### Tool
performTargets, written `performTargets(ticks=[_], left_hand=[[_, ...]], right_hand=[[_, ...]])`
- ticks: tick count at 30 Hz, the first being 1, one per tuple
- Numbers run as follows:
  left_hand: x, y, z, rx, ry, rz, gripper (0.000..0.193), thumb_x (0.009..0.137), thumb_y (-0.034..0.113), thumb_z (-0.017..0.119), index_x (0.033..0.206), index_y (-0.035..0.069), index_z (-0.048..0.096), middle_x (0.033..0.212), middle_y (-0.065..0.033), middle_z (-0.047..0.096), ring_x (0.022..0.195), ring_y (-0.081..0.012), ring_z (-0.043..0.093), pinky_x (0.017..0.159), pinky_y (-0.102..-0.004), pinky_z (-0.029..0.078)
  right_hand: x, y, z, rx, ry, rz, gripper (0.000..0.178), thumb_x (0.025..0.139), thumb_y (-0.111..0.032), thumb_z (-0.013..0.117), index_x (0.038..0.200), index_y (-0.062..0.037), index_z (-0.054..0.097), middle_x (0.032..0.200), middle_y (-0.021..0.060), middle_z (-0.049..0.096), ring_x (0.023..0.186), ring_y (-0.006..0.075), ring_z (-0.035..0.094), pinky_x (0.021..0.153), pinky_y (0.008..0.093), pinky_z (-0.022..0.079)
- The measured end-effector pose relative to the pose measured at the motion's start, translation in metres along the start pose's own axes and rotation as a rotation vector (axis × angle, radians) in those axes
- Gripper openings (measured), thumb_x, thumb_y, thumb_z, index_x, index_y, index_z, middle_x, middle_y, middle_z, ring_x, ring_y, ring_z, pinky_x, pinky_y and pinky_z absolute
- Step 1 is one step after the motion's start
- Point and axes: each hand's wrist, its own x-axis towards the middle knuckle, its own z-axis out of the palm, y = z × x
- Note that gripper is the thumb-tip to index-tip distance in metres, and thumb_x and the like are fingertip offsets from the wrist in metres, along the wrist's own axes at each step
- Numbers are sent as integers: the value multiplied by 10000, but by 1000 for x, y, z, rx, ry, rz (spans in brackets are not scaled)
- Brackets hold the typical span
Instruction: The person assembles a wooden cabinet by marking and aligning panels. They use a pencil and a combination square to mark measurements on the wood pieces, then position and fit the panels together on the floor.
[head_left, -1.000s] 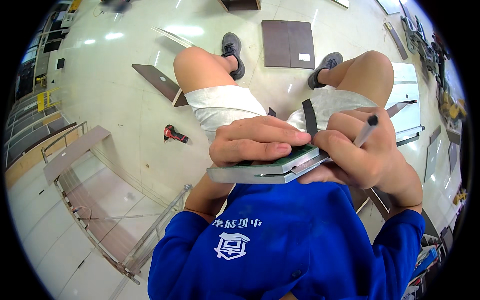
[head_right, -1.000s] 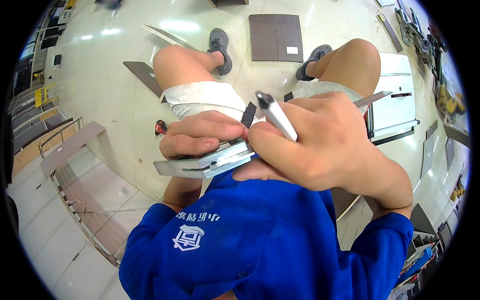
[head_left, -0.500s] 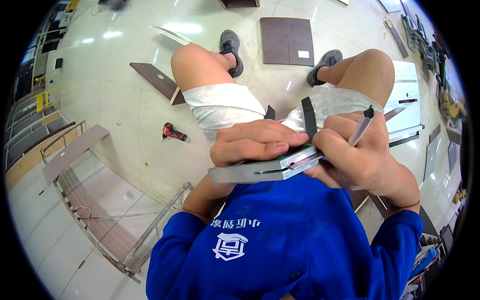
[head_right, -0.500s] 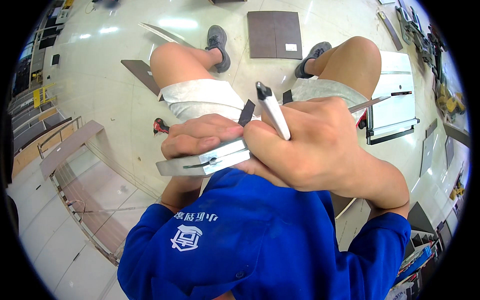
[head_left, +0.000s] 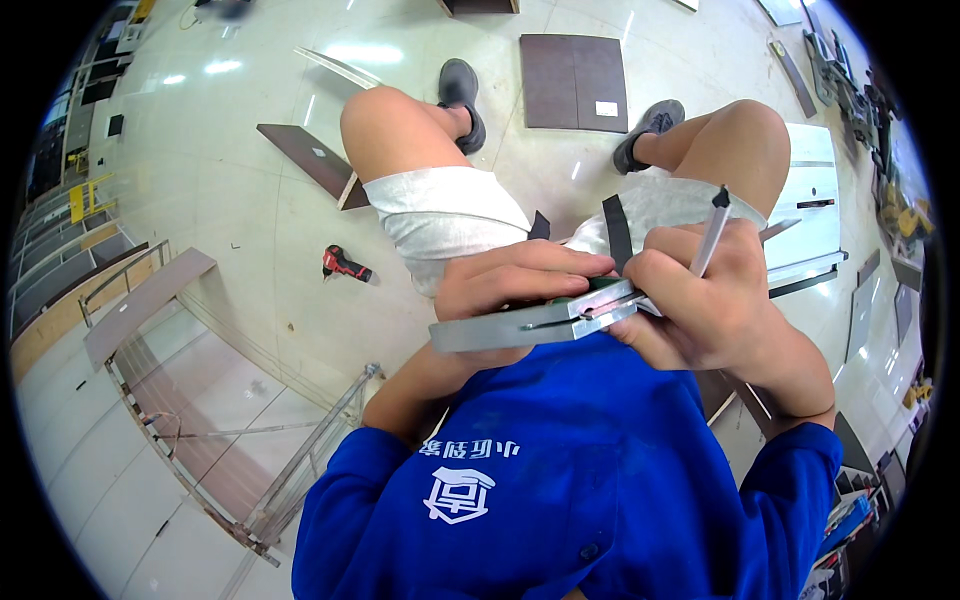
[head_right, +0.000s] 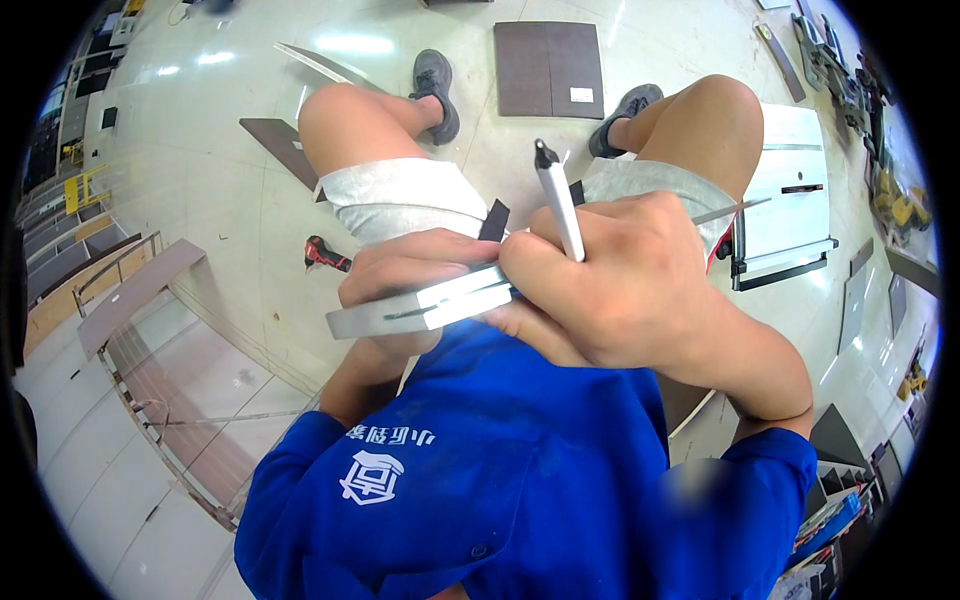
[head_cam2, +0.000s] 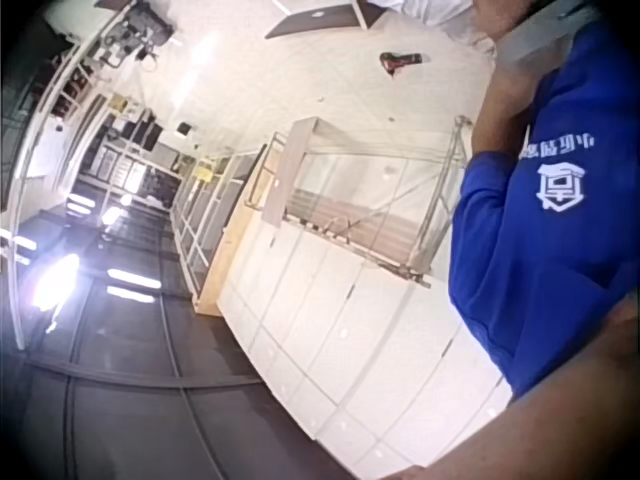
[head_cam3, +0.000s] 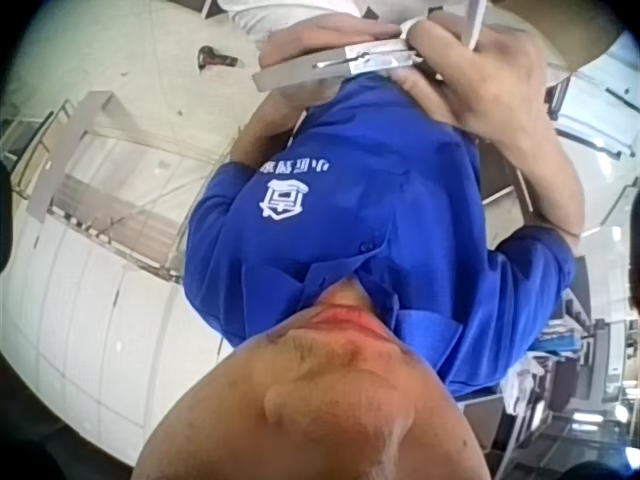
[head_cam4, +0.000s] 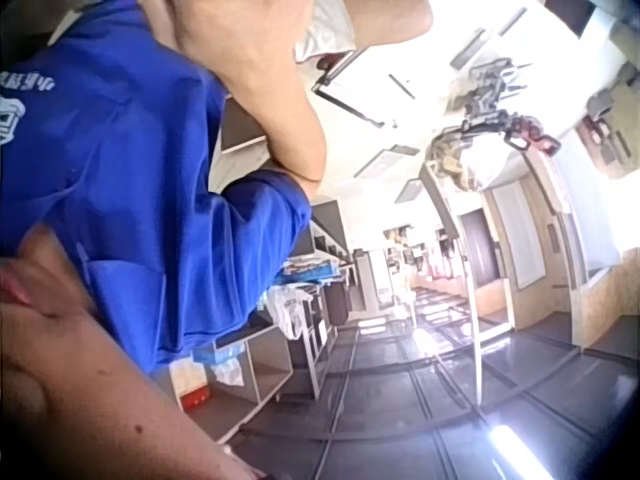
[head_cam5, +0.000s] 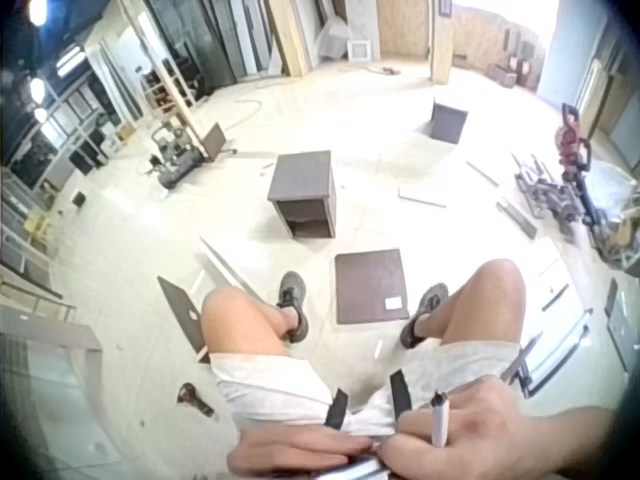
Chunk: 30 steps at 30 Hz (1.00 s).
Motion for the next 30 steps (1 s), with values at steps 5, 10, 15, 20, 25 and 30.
performTargets(ticks=[5, 10, 15, 20, 25, 30], left_hand=[[-3, -1, 5, 223, 46, 47, 189, 896, 66, 718, 1054, -19, 659, 1084, -203, 720, 946, -307, 734, 808, -368, 599], [-2, -2, 5, 236, 29, 65, 161, 905, 76, 703, 1027, -17, 655, 1066, -183, 725, 919, -282, 737, 783, -341, 601], [0, 0, 5, 204, 19, 66, 139, 919, 103, 687, 989, -11, 649, 1059, -180, 725, 914, -272, 735, 771, -333, 600], [-5, -7, 5, 135, 17, 37, 136, 914, 114, 694, 963, 3, 634, 1054, -190, 723, 891, -275, 732, 751, -339, 595], [-3, -6, 5, 115, -7, 24, 148, 911, 103, 703, 979, 6, 613, 1050, -212, 719, 894, -290, 730, 754, -343, 591], [-11, -13, 8, -27, 31, 49, 216, 995, 115, 609, 1153, 12, 504, 1055, -285, 700, 934, -340, 731, 775, -379, 595]], right_hand=[[-4, 0, 9, 62, 25, 60, 331, 768, -297, 785, 717, -66, 553, 577, 59, 497, 437, 231, 500, 417, 353, 335], [-3, -5, 9, 26, 29, 53, 347, 768, -320, 793, 721, -69, 559, 577, 51, 492, 440, 226, 501, 417, 362, 327], [-4, -5, 9, 36, 38, 40, 356, 765, -338, 797, 732, -69, 567, 575, 44, 491, 436, 218, 497, 414, 358, 326], [-4, -5, 12, 41, 51, 46, 350, 759, -337, 796, 743, -67, 573, 582, 42, 502, 431, 216, 493, 410, 354, 329], [-5, -5, 11, 47, 5, 56, 338, 775, -342, 772, 811, -72, 572, 633, 40, 556, 494, 215, 581, 409, 359, 392], [-6, -4, 10, 43, -36, 77, 339, 787, -353, 755, 845, -68, 580, 644, 43, 577, 504, 231, 610, 407, 363, 418]])
